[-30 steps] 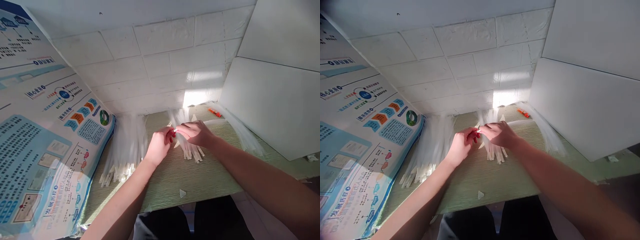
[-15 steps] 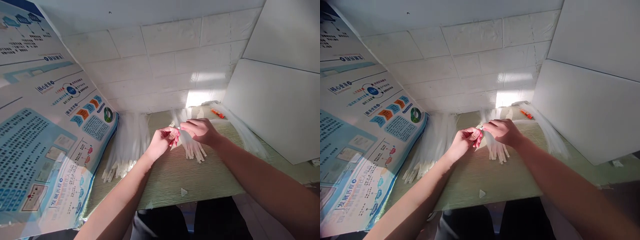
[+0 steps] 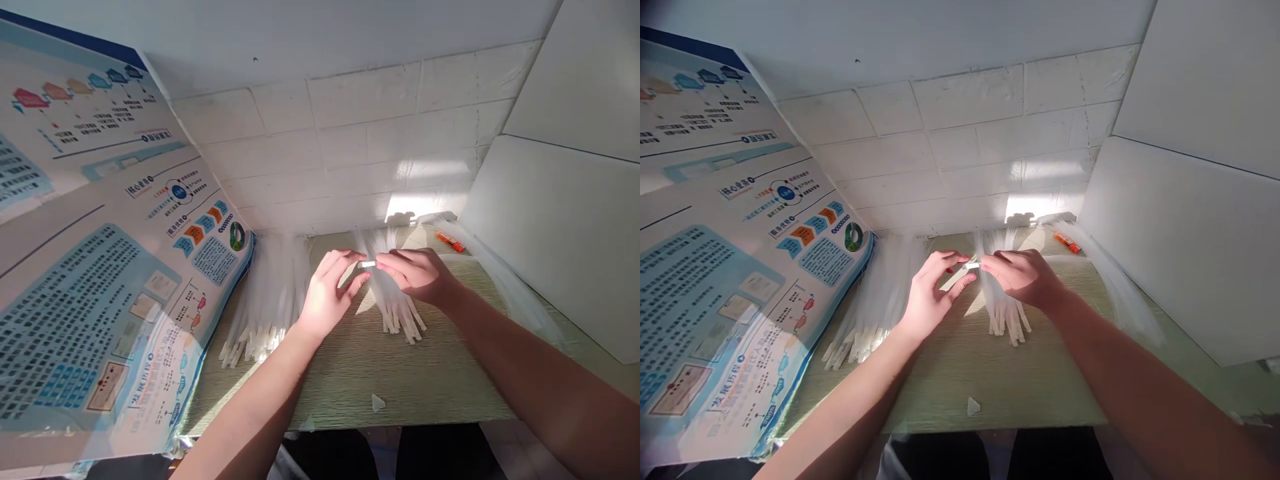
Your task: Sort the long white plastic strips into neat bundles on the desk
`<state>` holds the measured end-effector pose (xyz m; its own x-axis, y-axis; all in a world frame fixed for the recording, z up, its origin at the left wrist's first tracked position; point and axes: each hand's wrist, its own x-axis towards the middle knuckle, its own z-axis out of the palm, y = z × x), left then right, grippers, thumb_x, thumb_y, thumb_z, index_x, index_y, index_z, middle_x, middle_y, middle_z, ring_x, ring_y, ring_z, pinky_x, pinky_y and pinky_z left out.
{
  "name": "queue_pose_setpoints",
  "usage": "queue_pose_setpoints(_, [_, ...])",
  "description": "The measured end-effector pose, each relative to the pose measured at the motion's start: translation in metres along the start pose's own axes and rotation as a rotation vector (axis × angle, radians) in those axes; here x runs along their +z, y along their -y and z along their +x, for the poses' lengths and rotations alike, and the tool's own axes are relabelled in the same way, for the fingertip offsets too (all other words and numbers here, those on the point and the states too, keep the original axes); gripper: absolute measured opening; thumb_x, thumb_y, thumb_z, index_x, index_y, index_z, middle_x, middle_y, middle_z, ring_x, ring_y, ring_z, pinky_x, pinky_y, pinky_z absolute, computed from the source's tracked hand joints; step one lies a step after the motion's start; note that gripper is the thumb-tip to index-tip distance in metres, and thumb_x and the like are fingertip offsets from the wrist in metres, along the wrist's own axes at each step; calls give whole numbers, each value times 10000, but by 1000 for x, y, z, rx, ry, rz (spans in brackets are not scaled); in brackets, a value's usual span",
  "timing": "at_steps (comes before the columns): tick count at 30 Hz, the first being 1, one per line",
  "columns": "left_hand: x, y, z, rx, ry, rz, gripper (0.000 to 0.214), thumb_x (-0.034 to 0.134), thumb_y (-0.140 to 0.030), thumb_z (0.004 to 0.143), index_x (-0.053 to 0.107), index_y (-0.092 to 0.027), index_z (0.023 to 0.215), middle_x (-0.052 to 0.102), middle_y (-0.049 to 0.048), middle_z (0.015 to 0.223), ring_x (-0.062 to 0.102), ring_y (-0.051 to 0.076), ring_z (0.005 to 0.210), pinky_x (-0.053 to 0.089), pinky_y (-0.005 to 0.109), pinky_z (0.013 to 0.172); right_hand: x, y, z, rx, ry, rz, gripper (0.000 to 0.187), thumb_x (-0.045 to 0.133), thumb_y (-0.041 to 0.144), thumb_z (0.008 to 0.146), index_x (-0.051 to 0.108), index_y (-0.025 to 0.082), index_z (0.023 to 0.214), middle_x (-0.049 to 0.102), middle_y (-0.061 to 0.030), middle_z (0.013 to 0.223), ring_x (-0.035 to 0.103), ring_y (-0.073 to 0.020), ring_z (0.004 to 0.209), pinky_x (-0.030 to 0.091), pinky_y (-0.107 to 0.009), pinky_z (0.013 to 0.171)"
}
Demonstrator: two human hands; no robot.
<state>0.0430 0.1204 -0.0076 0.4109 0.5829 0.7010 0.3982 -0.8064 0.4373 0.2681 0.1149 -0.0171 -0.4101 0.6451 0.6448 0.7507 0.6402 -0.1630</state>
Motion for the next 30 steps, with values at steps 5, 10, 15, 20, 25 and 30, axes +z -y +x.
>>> queue_pose_setpoints(5, [-1, 2, -2, 88, 25, 43, 203, 637, -140, 944, 652, -223, 1128, 678, 52, 1095, 608, 169, 974, 533, 333, 845, 3, 3, 1, -3, 52, 88, 229, 442, 277, 1042, 609, 220, 897, 508, 18, 686, 345, -123, 628, 334, -276, 607])
queue_pose_setpoints(10, [-2, 1, -2, 61, 29, 0, 192, 613, -134, 955, 679, -222, 1113, 717, 43, 1028, 614, 168, 949, 533, 326, 833, 4, 4, 1, 9, 79, 117, 245, 442, 274, 1038, 567, 220, 835, 435, 30, 661, 302, -124, 629, 303, -273, 589])
queue_pose_setpoints(15, [-3, -2, -2, -47, 35, -93, 156, 642, -194, 950, 730, -219, 1075, 739, 36, 973, 622, 162, 885, 517, 311, 794, 7, 1, -2, -1, 77, 139, 225, 452, 271, 1036, 597, 213, 873, 478, 31, 667, 322, -116, 623, 302, -270, 592])
queue_pose_setpoints(20, [2, -4, -1, -406, 24, -356, 159, 756, -314, 859, 782, -225, 988, 749, 31, 914, 638, 160, 798, 505, 310, 778, 8, -1, -2, -31, 74, 104, 227, 459, 249, 1031, 624, 205, 881, 487, 26, 668, 330, -115, 621, 294, -273, 600])
queue_pose_setpoints(25, [2, -4, 0, -602, 60, -553, 216, 796, -376, 807, 776, -182, 898, 773, 56, 920, 673, 185, 855, 518, 327, 819, 3, 3, 1, -98, 67, -63, 242, 459, 184, 1012, 623, 196, 834, 463, 30, 660, 322, -111, 616, 255, -275, 589])
queue_pose_setpoints(30, [0, 0, 2, -698, 169, -742, 253, 862, -354, 719, 746, -134, 762, 774, 73, 826, 693, 186, 785, 532, 330, 786, -2, 3, 6, -262, 71, -242, 265, 449, 38, 917, 630, 198, 809, 511, 3, 688, 407, -137, 680, 266, -287, 629])
